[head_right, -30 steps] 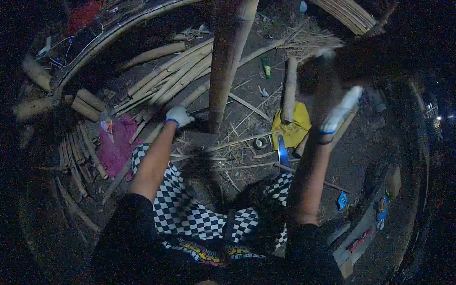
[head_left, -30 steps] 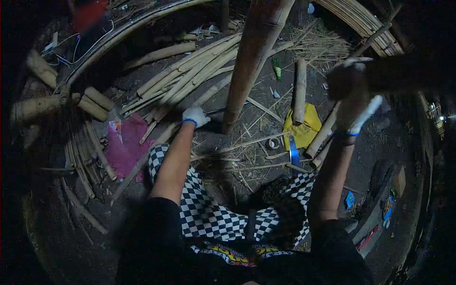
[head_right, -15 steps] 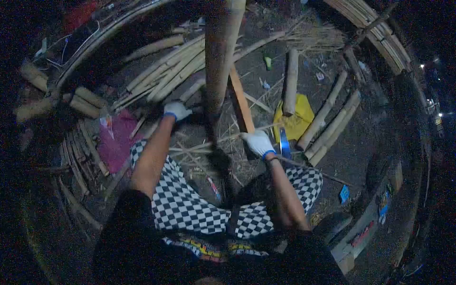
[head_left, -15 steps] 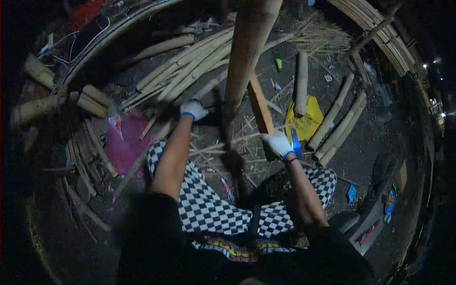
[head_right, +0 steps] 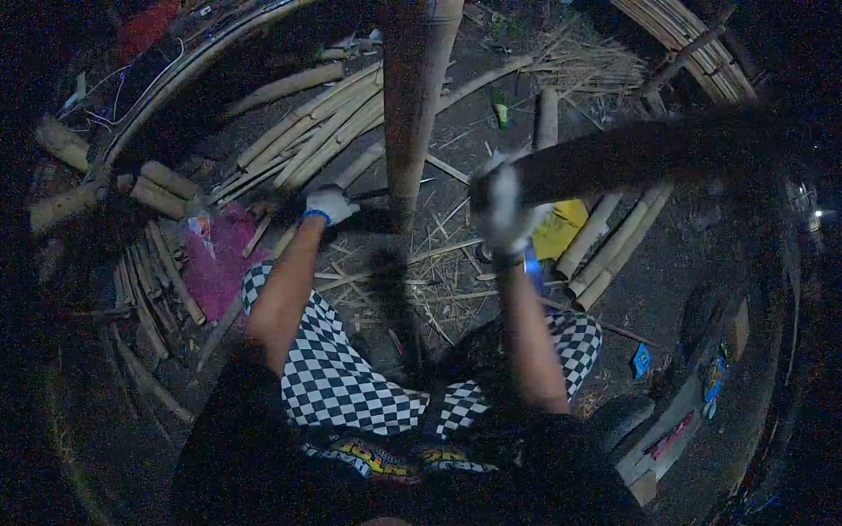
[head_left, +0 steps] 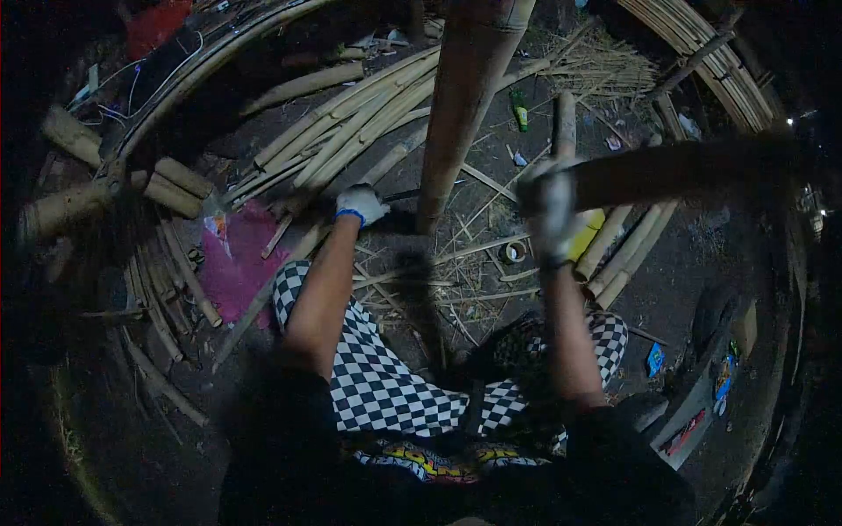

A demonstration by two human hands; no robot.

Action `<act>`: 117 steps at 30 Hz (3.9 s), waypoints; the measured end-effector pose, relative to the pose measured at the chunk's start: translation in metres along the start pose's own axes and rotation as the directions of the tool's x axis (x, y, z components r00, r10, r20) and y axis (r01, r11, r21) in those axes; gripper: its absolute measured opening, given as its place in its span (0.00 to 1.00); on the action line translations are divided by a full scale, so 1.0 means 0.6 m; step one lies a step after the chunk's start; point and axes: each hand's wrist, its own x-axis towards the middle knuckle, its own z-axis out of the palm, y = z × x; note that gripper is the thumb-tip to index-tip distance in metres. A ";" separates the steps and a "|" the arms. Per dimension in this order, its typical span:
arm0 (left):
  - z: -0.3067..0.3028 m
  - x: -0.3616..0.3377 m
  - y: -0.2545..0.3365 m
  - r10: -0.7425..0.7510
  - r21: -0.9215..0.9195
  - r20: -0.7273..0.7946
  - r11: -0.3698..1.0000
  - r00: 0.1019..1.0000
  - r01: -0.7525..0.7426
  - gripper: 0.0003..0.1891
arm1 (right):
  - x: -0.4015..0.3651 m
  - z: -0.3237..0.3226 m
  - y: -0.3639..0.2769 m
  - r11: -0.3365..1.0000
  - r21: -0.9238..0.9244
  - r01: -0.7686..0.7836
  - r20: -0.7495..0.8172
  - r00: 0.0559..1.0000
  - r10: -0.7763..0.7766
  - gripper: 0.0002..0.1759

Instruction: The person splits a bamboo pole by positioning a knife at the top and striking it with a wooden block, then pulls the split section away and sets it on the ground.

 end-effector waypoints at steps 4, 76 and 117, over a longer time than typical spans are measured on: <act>0.027 0.024 -0.017 0.005 -0.055 -0.086 0.998 0.996 -0.010 0.26 | -0.297 -0.057 0.101 -0.254 -0.751 -0.609 -0.566 0.396 0.724 0.33; 0.079 0.010 0.050 -0.187 -0.347 0.189 0.906 0.964 0.244 0.19 | -0.282 0.069 0.097 -0.450 -0.741 -0.499 -0.636 0.306 0.708 0.30; 0.200 -0.037 0.020 -0.108 -0.413 0.118 0.899 0.987 0.147 0.31 | 0.496 0.468 -0.150 -0.216 -0.715 0.665 0.688 0.615 -0.386 0.36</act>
